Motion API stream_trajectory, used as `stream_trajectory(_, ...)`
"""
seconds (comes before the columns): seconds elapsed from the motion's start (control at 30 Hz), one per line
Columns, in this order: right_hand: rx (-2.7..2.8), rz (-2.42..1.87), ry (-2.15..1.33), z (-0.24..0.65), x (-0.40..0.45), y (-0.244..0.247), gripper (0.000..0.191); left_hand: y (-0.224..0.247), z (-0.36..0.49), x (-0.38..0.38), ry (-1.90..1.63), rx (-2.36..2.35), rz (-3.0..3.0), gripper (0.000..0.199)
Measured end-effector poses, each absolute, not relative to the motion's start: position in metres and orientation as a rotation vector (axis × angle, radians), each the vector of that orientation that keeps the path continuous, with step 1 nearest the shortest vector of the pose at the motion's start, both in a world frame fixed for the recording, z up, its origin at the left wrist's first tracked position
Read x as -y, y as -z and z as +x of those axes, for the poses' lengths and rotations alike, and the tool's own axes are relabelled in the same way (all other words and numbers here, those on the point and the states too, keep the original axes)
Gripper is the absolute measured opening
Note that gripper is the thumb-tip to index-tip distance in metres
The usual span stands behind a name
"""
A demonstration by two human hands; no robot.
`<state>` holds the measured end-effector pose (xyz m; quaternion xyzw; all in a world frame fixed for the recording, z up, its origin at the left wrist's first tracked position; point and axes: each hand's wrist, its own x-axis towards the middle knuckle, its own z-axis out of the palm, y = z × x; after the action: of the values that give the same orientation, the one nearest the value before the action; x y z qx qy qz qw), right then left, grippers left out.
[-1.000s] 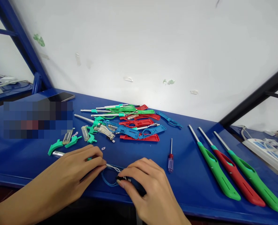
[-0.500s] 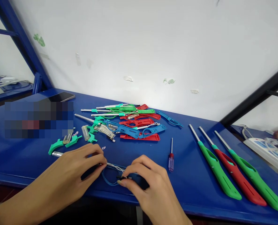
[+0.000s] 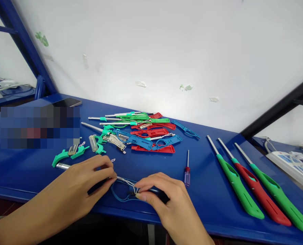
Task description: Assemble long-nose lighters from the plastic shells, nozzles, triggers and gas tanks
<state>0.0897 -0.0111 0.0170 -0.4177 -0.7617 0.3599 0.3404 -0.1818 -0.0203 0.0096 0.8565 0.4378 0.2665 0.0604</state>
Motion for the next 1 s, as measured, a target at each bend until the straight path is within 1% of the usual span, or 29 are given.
stream_trajectory(0.17,1.985,-1.052,-0.934,0.088,0.012,-0.015,0.014,-0.01,-0.181,0.019,-0.799,-1.318,2.612,0.026)
stream_trajectory(0.33,2.049,-1.039,-0.85,0.087,0.013,-0.017,0.014,-0.011,-0.181,0.019,-0.782,-1.338,2.642,0.027)
stream_trajectory(0.47,2.08,-1.057,-0.775,0.086,0.014,-0.018,0.011,-0.016,-0.18,0.02,-0.771,-1.342,2.676,0.032)
stream_trajectory(0.63,2.072,-1.003,-0.741,0.087,0.012,-0.011,0.015,-0.026,-0.184,0.02,-0.83,-1.356,2.614,0.039)
stream_trajectory(0.73,2.074,-0.963,-0.73,0.088,0.011,-0.007,0.016,-0.028,-0.199,0.012,-0.954,-1.457,2.553,0.036)
stream_trajectory(0.8,2.074,-0.94,-0.715,0.089,0.011,-0.005,0.017,-0.029,-0.215,0.004,-0.993,-1.56,2.53,0.027)
stream_trajectory(0.87,2.079,-0.921,-0.677,0.089,0.011,-0.005,0.016,-0.029,-0.231,-0.004,-1.01,-1.648,2.511,0.023)
stream_trajectory(0.93,2.09,-0.91,-0.598,0.088,0.011,-0.007,0.011,-0.031,-0.244,-0.009,-1.052,-1.731,2.493,0.023)
stream_trajectory(1.0,2.098,-0.913,-0.498,0.087,0.01,-0.009,0.004,-0.034,-0.255,-0.01,-1.135,-1.835,2.435,0.03)
